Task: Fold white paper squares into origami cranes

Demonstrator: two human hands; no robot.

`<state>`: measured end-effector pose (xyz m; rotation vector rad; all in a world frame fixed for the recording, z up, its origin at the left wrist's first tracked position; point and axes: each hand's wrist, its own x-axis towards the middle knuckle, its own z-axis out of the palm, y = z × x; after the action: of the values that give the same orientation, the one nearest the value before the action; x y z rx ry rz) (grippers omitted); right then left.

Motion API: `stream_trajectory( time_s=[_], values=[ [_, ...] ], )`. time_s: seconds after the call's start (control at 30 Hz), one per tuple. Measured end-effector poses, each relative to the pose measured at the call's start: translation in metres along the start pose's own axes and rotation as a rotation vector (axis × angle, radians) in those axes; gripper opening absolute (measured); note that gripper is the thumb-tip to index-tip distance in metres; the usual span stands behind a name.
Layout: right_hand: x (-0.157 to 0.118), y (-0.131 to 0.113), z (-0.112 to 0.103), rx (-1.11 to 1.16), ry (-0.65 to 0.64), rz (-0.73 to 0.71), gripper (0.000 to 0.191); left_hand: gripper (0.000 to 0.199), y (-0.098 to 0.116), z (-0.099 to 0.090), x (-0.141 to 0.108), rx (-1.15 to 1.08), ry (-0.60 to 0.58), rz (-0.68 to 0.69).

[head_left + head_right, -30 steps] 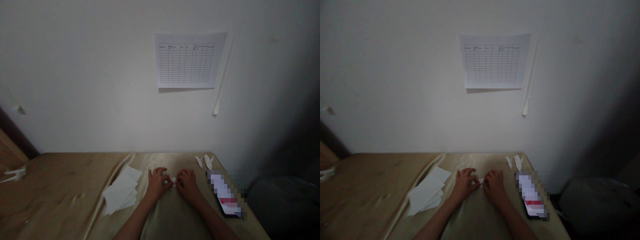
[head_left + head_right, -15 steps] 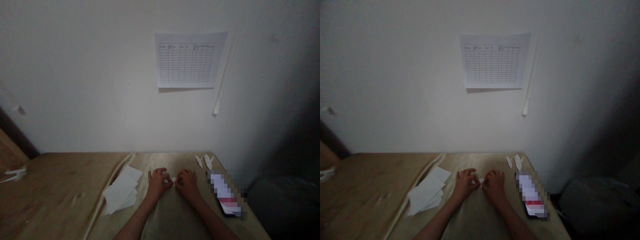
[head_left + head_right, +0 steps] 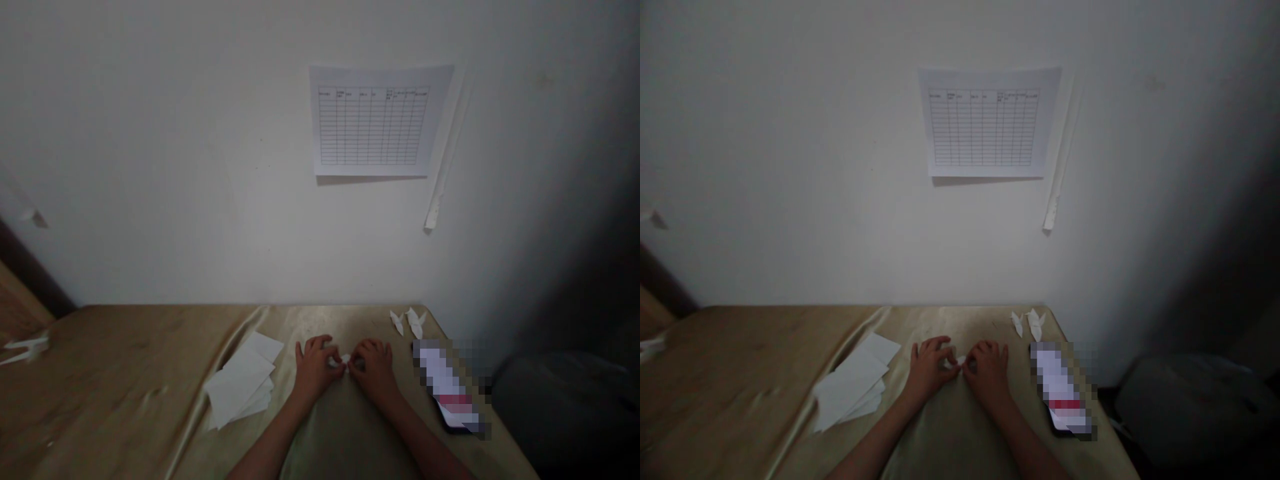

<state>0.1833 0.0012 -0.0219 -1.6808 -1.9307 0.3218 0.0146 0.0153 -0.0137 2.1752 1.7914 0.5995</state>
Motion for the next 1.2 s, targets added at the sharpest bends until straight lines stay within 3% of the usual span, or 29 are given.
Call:
stream_trajectory(
  time_s=[0.5,1.03,1.2],
  values=[
    [0.006,0.012,-0.004,-0.038,-0.171,0.0,0.027,0.012,-0.005,-0.001,0.002,-0.015,-0.045,0.009],
    [0.008,0.024,-0.009,0.012,-0.249,-0.041,0.049,0.013,-0.007,-0.013,-0.001,-0.028,-0.102,0.045],
    [0.005,0.017,-0.008,0.023,-0.163,-0.048,0.029,0.01,-0.003,-0.011,-0.002,-0.012,-0.056,0.044]
  ],
)
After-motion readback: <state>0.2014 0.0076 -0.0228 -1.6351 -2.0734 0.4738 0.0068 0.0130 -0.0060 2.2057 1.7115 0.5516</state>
